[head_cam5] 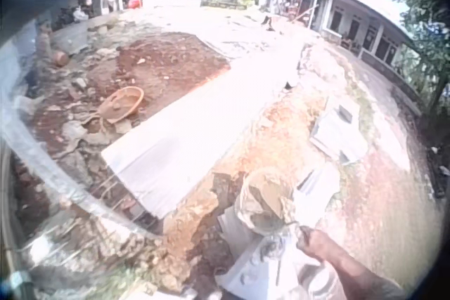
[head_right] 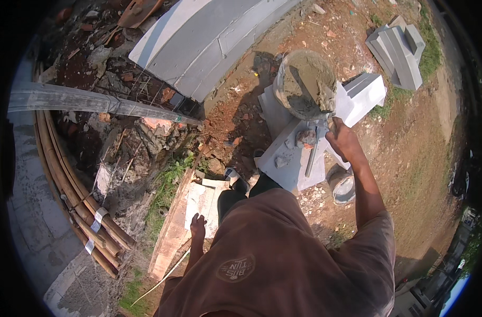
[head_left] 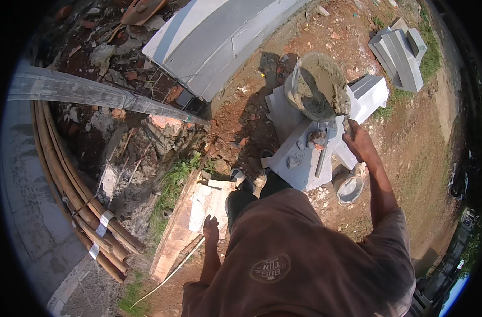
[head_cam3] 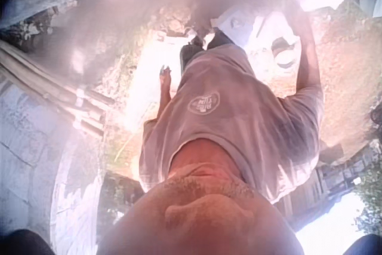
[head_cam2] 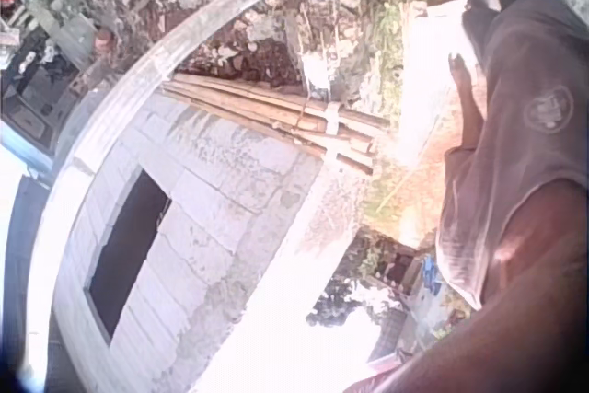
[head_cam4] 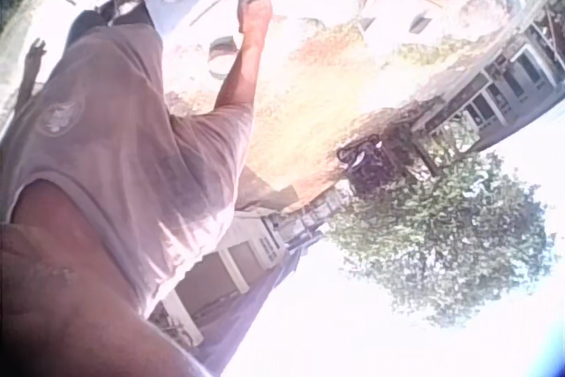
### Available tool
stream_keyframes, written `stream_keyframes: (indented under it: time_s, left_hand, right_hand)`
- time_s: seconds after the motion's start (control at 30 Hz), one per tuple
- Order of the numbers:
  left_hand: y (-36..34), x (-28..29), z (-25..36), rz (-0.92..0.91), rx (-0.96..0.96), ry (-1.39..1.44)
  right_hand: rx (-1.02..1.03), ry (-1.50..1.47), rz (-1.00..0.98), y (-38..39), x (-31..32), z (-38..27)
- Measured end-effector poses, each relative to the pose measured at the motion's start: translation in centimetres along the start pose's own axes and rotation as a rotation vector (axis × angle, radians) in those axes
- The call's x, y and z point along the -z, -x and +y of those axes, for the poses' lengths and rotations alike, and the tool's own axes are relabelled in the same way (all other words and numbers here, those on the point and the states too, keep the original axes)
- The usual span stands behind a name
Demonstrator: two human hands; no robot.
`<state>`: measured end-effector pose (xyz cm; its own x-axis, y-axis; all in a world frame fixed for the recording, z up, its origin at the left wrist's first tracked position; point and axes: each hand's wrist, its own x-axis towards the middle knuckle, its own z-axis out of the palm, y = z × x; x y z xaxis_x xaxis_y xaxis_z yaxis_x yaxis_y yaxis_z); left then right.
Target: The person scoops mortar from a bucket using a trowel and applies it to a brick. They then place the brick onto a low wall structure and tap it into position. This process is repeated with additional bricks.
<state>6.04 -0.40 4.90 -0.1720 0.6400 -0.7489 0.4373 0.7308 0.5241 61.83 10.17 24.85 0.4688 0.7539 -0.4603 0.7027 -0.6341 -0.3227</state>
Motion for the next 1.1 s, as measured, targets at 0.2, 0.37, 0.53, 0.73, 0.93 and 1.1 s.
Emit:
stream_keyframes:
  time_s: [0.2, 0.37, 0.53, 0.73, 0.93, 1.1]
  left_hand:
    - [-0.3, -2.7, 6.4, -0.030, -0.103, -0.118]
    - [-1.5, -5.9, 9.2, -0.040, -0.131, -0.111]
    - [-2.3, -11.3, 13.2, -0.056, -0.086, -0.166]
    - [-5.3, -20.1, 22.4, -0.246, -0.415, -0.254]
    - [-6.7, -25.2, 27.9, -0.348, -0.326, 0.008]
    - [-8.6, -29.9, 32.9, -0.346, -0.445, -0.044]
  right_hand:
    - [-0.125, 0.301, -0.331, -17.2, 1.6, 6.2]
    - [0.180, 0.553, -0.192, -22.3, -7.8, 4.2]
    - [0.475, 0.812, -0.431, -20.5, -1.4, 4.9]
    - [0.167, 0.670, -0.190, -25.4, -4.0, 6.7]
    - [0.355, 0.667, -0.537, -20.8, -2.2, 6.3]
    - [0.327, 0.796, -0.189, -23.1, 0.6, 8.1]
